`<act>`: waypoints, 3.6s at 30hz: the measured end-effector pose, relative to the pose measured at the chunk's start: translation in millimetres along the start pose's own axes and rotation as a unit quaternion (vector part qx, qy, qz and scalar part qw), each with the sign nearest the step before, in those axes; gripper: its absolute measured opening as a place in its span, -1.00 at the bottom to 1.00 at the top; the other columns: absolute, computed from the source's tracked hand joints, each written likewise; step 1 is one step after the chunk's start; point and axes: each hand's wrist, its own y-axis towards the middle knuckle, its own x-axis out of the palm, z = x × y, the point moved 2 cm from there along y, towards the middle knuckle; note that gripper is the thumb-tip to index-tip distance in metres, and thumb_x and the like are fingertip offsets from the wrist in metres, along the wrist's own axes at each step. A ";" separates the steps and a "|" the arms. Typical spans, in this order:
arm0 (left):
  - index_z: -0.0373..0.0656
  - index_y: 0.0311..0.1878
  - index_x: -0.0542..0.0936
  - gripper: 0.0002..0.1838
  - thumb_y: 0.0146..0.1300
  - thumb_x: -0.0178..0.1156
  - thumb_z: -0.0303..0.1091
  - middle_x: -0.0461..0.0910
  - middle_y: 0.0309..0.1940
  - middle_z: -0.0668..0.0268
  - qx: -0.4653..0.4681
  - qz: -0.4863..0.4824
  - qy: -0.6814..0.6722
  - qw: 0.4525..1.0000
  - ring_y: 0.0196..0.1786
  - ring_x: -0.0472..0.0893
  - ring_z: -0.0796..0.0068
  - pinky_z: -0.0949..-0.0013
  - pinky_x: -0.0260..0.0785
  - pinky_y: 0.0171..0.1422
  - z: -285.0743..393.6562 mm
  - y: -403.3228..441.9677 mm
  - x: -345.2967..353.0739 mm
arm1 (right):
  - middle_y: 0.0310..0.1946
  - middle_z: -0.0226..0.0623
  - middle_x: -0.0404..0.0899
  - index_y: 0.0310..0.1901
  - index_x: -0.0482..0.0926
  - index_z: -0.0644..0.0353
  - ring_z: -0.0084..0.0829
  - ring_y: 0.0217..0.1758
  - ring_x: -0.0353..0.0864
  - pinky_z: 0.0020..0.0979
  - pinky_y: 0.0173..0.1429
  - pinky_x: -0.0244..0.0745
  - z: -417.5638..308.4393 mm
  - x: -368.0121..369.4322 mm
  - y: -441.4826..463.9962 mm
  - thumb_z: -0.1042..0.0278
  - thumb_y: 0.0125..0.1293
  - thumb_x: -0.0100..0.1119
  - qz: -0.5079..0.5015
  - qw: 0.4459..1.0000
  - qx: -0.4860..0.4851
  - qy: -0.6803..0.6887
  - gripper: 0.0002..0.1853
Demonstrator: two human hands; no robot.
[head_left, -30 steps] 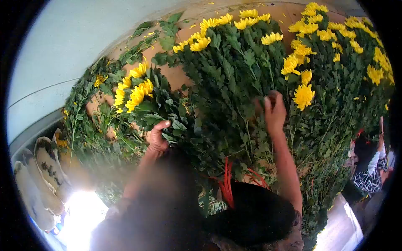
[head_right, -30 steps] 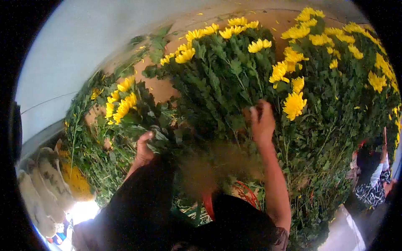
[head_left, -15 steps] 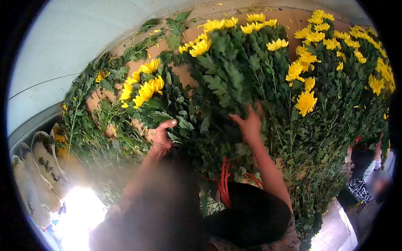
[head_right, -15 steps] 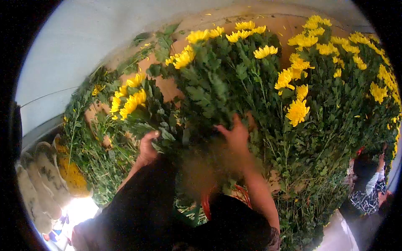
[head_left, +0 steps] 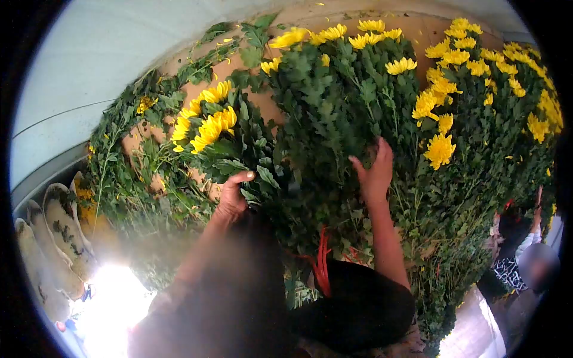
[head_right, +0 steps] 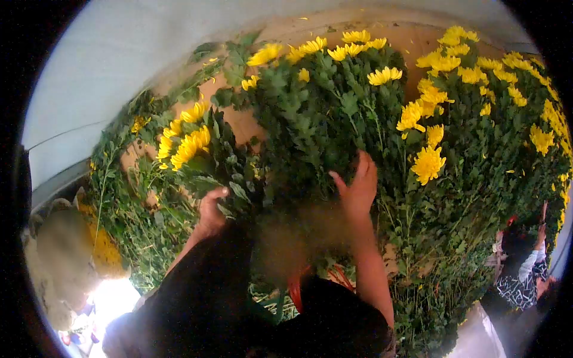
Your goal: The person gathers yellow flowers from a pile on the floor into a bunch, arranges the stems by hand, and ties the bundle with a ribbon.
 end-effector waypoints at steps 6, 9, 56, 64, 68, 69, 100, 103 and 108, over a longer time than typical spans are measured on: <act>-0.24 -0.18 0.55 -0.63 -0.14 0.26 -0.34 0.59 -0.23 0.21 0.007 0.058 0.040 0.997 -0.17 0.56 0.22 0.19 0.42 0.03 -0.3 4.0 5.6 | -0.01 -0.12 0.41 0.23 0.27 0.15 -0.08 0.01 0.43 -0.21 0.00 0.43 -27.2 10.6 -5.0 0.05 -0.12 0.47 -0.074 0.986 -0.141 -0.053 -0.13; -0.27 -0.14 0.56 -0.65 -0.08 0.24 -0.42 0.62 -0.26 0.19 -0.001 0.037 0.021 0.999 -0.19 0.61 0.24 0.18 0.49 0.02 -0.7 5.0 3.4 | -0.06 -0.14 0.42 0.21 0.29 0.16 -0.07 -0.06 0.45 -0.18 0.02 0.41 -39.1 37.0 -10.7 0.14 -0.05 0.42 -0.129 0.981 -0.119 -0.083 -0.23; -0.26 -0.20 0.59 -0.70 -0.08 0.25 -0.42 0.63 -0.30 0.23 -0.005 0.030 0.008 1.000 -0.22 0.62 0.29 0.23 0.49 -0.03 2.0 10.6 -1.5 | 0.02 0.05 0.47 0.23 0.27 0.31 0.01 0.01 0.50 -0.25 0.08 0.39 -24.0 18.0 -0.4 0.30 0.30 0.14 -0.057 0.989 0.038 0.131 -0.48; -0.27 -0.18 0.58 -0.68 -0.08 0.24 -0.43 0.63 -0.29 0.22 0.009 0.038 0.020 0.999 -0.21 0.62 0.27 0.21 0.49 -0.03 6.2 4.9 13.0 | -0.05 0.02 0.48 0.12 0.36 0.28 -0.05 -0.12 0.54 -0.21 -0.12 0.48 10.2 84.4 -35.6 0.29 0.29 0.16 -0.052 0.994 -0.056 0.077 -0.57; -0.28 -0.18 0.57 -0.69 -0.07 0.23 -0.43 0.63 -0.28 0.21 0.028 0.081 0.073 0.994 -0.20 0.62 0.26 0.20 0.49 -0.01 6.8 -0.1 14.8 | -0.04 0.00 0.48 0.12 0.38 0.23 -0.07 -0.14 0.55 -0.27 -0.19 0.50 17.1 84.9 -31.1 0.24 0.30 0.13 -0.008 0.983 0.028 0.184 -0.59; -0.28 -0.17 0.57 -0.68 -0.06 0.23 -0.42 0.63 -0.27 0.21 0.023 0.074 0.064 0.995 -0.20 0.62 0.26 0.20 0.49 -0.01 6.2 1.7 11.5 | 0.01 -0.02 0.45 0.12 0.39 0.22 -0.10 -0.09 0.55 -0.28 -0.18 0.51 25.9 79.9 -18.0 0.20 0.32 0.11 -0.041 0.997 0.026 0.057 -0.58; -0.30 -0.17 0.59 -0.67 -0.06 0.34 -0.44 0.61 -0.26 0.24 0.002 -0.042 -0.008 0.999 -0.20 0.59 0.34 0.26 0.46 -0.02 -0.1 117.1 69.3 | 0.01 -0.13 0.51 0.12 0.38 0.33 -0.22 0.03 0.49 -0.29 0.11 0.36 -60.0 -100.1 28.3 0.35 0.24 0.17 -0.093 0.955 0.195 0.204 -0.56; -0.32 -0.21 0.60 -0.70 -0.08 0.35 -0.48 0.60 -0.25 0.24 0.000 -0.031 0.001 1.000 -0.21 0.59 0.33 0.25 0.48 -0.06 -2.4 111.3 73.9 | -0.02 -0.25 0.50 0.08 0.40 0.34 -0.43 -0.05 0.46 -0.33 0.11 0.36 -66.2 -95.8 13.0 0.45 0.34 0.03 -0.110 0.969 0.137 0.173 -0.69; -0.23 0.13 0.43 -0.51 0.30 0.00 -0.06 0.52 0.00 0.22 0.016 -0.155 -0.142 0.978 -0.01 0.53 0.26 0.16 0.41 0.12 -16.8 89.7 92.1 | 0.04 0.06 0.44 0.17 0.30 0.34 0.00 0.08 0.44 -0.23 0.21 0.30 -67.3 -18.7 -20.0 0.53 0.19 0.09 -0.324 0.940 0.105 -0.032 -0.52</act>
